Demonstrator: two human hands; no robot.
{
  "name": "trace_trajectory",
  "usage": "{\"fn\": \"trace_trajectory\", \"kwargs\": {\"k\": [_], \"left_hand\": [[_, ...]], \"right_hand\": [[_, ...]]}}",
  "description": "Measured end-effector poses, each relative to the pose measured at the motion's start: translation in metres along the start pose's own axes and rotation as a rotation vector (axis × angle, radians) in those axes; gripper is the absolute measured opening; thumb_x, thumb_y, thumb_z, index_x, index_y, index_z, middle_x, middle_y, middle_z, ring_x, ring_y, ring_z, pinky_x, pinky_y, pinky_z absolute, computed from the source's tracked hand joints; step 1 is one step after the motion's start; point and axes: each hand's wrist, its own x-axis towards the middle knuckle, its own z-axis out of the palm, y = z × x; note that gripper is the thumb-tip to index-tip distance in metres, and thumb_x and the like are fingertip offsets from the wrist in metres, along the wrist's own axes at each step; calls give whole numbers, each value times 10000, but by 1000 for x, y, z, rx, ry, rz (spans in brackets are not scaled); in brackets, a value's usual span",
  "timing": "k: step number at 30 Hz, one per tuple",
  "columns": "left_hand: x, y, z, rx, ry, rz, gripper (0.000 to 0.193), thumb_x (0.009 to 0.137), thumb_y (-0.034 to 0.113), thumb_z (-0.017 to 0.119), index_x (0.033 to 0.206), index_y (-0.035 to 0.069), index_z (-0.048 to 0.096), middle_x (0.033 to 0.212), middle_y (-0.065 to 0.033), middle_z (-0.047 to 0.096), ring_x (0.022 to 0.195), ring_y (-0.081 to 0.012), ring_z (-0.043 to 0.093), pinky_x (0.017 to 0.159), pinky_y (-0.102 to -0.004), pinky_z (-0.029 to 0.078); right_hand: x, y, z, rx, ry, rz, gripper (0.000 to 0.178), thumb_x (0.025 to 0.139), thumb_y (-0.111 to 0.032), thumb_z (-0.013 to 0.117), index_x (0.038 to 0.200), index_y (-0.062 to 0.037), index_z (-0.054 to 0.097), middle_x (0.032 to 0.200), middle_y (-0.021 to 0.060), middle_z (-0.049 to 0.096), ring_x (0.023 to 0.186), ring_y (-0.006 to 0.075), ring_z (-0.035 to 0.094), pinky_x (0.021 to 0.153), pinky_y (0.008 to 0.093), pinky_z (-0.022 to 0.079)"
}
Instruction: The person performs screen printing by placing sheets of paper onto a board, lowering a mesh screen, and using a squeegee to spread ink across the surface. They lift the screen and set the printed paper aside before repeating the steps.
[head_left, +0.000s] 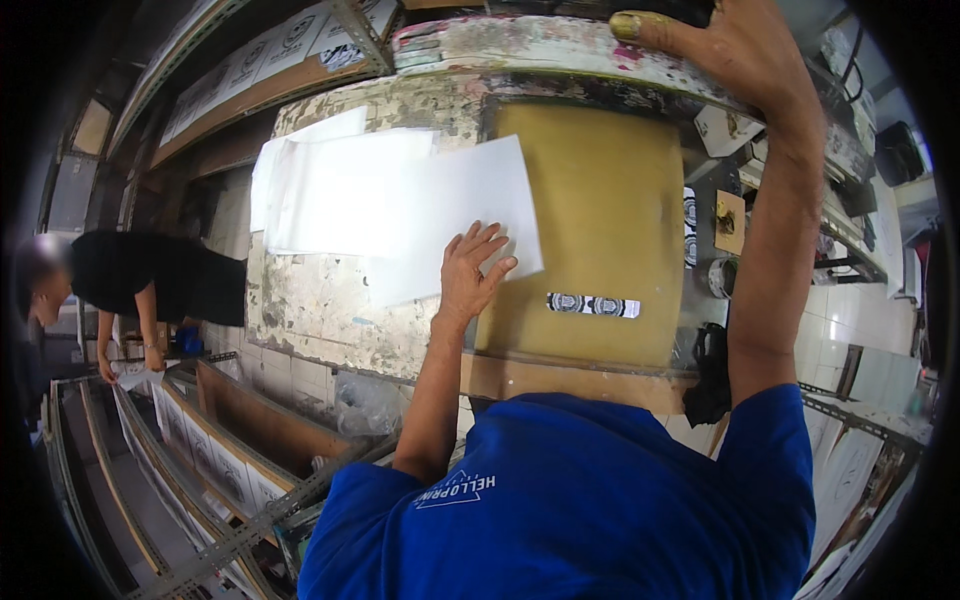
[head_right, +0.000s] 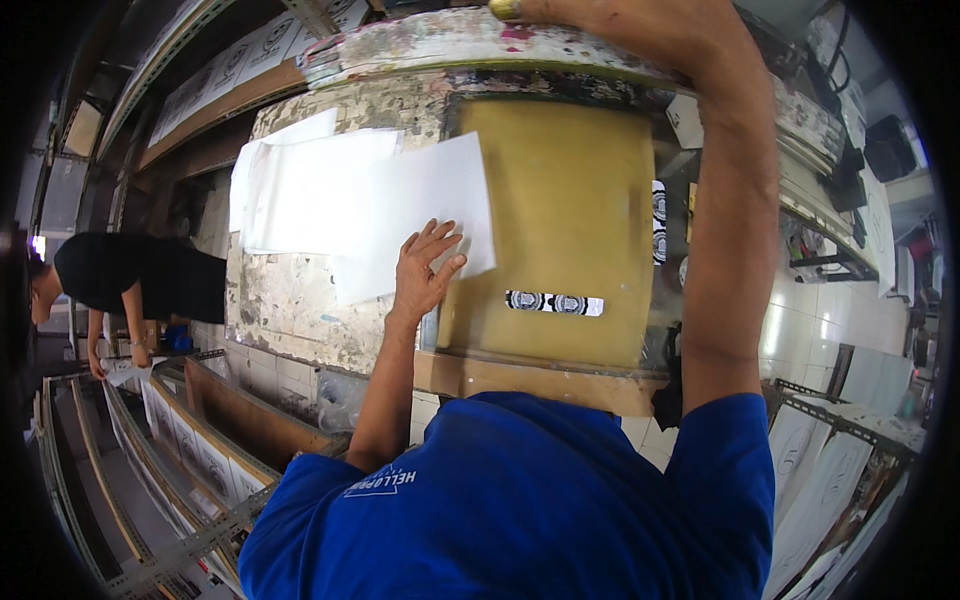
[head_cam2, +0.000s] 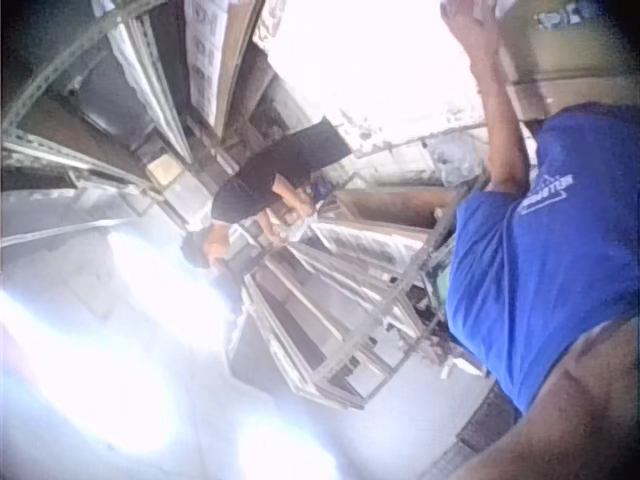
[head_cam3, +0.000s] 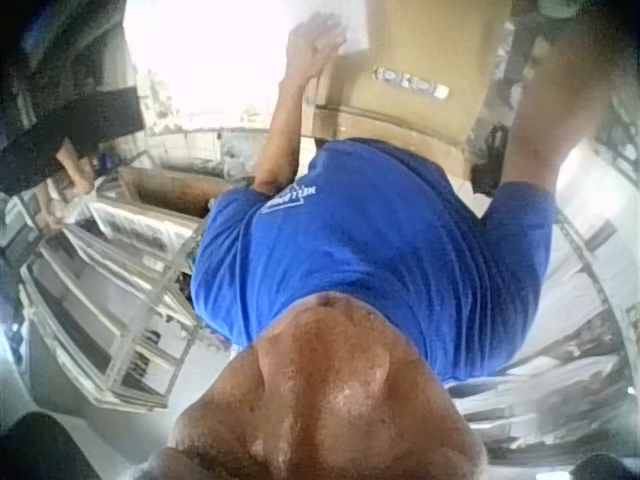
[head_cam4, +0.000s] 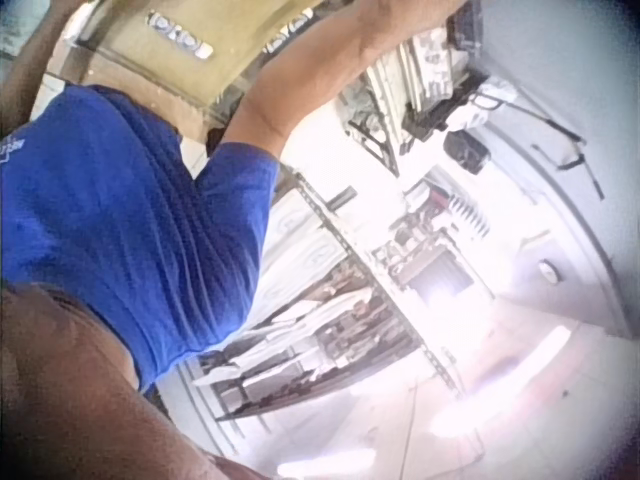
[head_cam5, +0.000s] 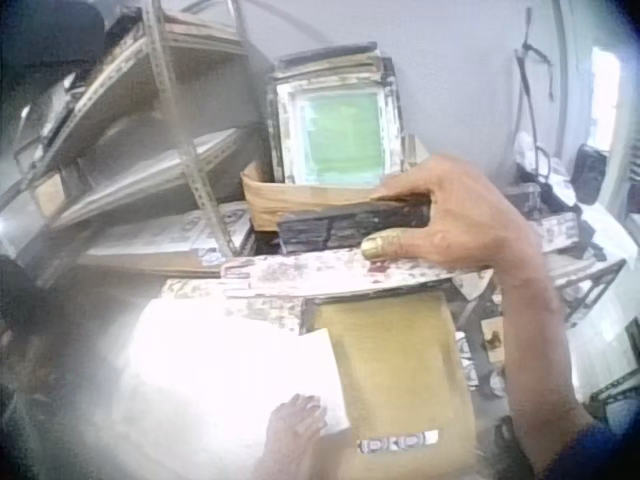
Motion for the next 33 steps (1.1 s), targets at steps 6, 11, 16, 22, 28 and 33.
{"fn": "trace_trajectory", "kwargs": {"k": [6,11,16,22,28,33], "left_hand": [[2,-18,49,325,-125,20,563,940,394,689,1445,165,589,1620,-104,409,1507,-455,294,1189,-710,163],[48,4,96,297,-171,176,605,910,372,720,1463,181,565,1629,-97,389,1523,-444,257,1196,-699,173],[78,31,140,216,-211,289,607,906,384,721,1462,194,567,1622,-78,402,1526,-414,262,1212,-690,150],[78,58,164,243,-276,324,593,940,431,667,1478,209,548,1642,-64,362,1548,-388,211,1229,-678,95],[61,63,169,235,-278,331,581,952,440,646,1477,210,550,1641,-68,359,1548,-387,205,1230,-679,88],[50,65,173,217,-244,360,577,943,441,652,1461,203,565,1631,-79,372,1541,-389,220,1224,-689,91]], "right_hand": [[2,0,-2,-26,-76,45,517,735,-375,862,1094,-12,779,1015,177,777,886,270,724,836,360,560],[3,-1,-5,6,-78,51,527,726,-402,856,1078,-16,788,938,183,780,821,278,730,798,359,565],[1,-5,-4,-2,-38,-4,530,720,-423,847,1066,-24,795,922,188,779,806,286,733,788,362,568],[5,6,-5,13,-61,13,516,726,-426,850,1043,-22,802,892,169,784,777,278,732,775,357,574],[-3,-7,-6,-2,-47,-18,515,733,-435,862,1034,-21,805,867,155,785,750,254,725,761,362,574],[9,6,-1,14,-85,-13,510,742,-449,861,1029,-31,809,865,144,786,746,243,719,751,353,569]]}}
